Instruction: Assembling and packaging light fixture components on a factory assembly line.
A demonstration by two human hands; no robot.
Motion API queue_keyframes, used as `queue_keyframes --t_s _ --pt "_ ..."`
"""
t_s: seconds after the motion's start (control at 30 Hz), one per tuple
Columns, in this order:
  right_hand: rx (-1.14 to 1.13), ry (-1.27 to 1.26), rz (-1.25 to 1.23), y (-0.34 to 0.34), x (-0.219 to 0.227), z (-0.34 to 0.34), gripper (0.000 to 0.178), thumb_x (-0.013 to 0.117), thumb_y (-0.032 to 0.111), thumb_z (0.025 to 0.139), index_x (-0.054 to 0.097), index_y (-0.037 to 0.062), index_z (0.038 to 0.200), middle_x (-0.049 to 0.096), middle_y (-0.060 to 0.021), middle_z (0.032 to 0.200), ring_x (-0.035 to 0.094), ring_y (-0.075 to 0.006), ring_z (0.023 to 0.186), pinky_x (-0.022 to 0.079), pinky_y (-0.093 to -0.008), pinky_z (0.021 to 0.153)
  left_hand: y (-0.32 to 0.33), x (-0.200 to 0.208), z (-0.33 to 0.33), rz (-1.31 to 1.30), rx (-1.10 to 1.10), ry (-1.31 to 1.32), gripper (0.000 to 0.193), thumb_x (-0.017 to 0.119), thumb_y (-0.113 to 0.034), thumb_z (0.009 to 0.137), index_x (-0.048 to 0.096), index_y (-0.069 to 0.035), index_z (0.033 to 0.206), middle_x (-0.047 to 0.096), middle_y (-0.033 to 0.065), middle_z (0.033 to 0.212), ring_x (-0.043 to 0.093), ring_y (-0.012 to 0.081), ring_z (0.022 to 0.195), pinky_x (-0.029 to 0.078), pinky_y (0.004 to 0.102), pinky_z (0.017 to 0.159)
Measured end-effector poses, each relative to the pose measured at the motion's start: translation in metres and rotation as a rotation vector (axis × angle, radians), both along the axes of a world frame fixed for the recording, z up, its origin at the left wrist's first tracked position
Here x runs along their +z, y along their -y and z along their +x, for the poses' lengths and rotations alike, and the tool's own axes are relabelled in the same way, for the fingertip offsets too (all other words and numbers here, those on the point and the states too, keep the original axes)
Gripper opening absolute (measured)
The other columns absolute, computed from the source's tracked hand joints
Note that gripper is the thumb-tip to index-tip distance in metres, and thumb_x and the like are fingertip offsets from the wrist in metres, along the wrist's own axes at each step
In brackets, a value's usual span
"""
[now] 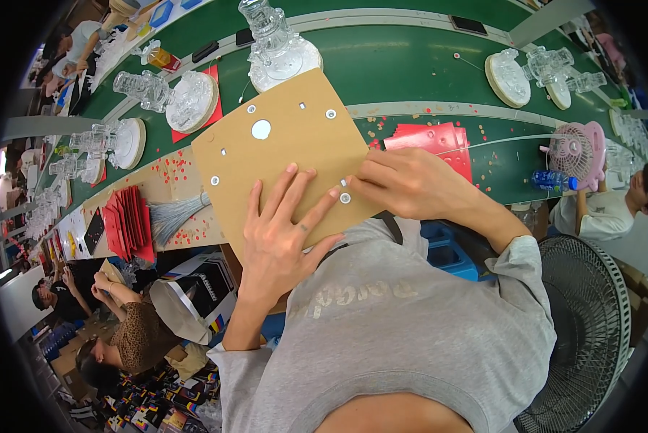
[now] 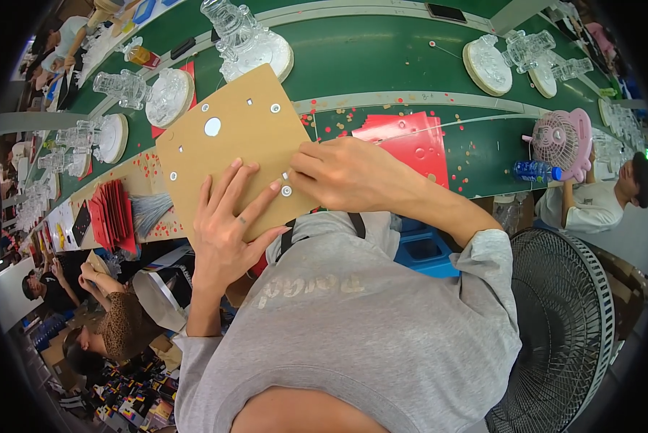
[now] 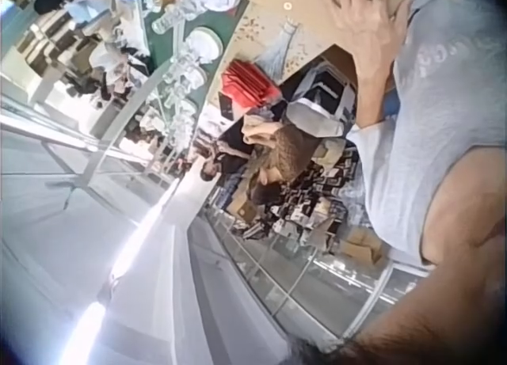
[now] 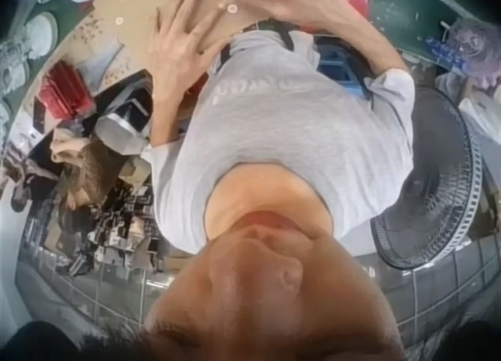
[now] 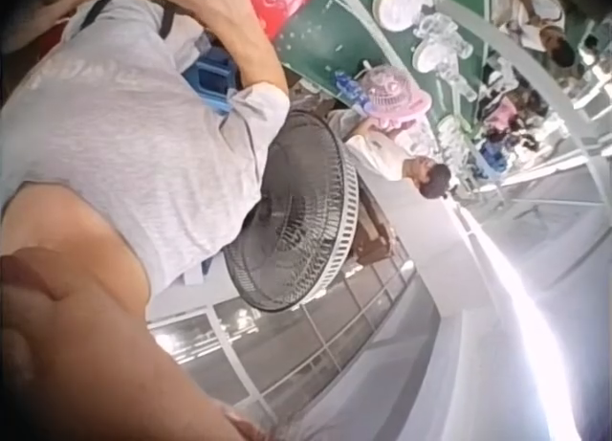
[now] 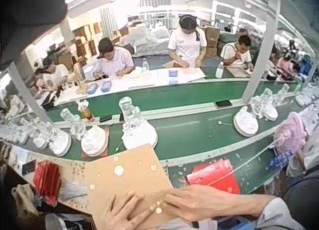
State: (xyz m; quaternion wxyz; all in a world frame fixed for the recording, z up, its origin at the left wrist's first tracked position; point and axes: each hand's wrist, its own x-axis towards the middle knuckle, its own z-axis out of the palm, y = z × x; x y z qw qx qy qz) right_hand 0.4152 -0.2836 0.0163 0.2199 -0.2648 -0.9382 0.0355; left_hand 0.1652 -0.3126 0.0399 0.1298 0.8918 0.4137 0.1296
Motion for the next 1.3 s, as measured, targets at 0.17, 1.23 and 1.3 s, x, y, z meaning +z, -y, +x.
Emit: queue_keyframes --t_s 0.17,1.23,1.3 --pt "0.008 -0.019 -0.061 -0.005 0.002 0.009 0.031 0.064 0.011 0.073 0.066 0.0002 0.102 0.057 -0.0070 0.093 0.063 -0.0225 0.087 0.055 -0.0320 0.066 0.000 0.001 0.000 -0.004 0.006 -0.014 0.061 0.081 -0.035 0.073 0.064 -0.022 0.130 0.054 0.0114 0.139 0.046 0.0330 0.134 0.035 0.0600 0.104" --pt "-0.012 -0.043 -0.003 -0.005 -0.010 0.019 0.031 0.064 0.010 0.069 0.066 -0.0030 0.096 0.060 -0.0087 0.092 0.064 -0.0228 0.086 0.056 -0.0336 0.068 -0.005 -0.008 0.006 -0.006 -0.023 0.084 0.055 0.085 -0.031 0.069 0.070 -0.021 0.121 0.057 0.0103 0.139 0.047 0.0327 0.136 0.032 0.0625 0.108" --pt "-0.025 -0.004 0.066 -0.002 -0.012 0.016 0.031 0.065 0.010 0.069 0.067 -0.0030 0.097 0.059 -0.0084 0.091 0.064 -0.0221 0.087 0.055 -0.0327 0.067 -0.005 -0.006 0.008 -0.005 -0.030 0.085 0.054 0.085 -0.030 0.070 0.070 -0.019 0.121 0.059 0.0103 0.137 0.048 0.0326 0.135 0.031 0.0622 0.108"
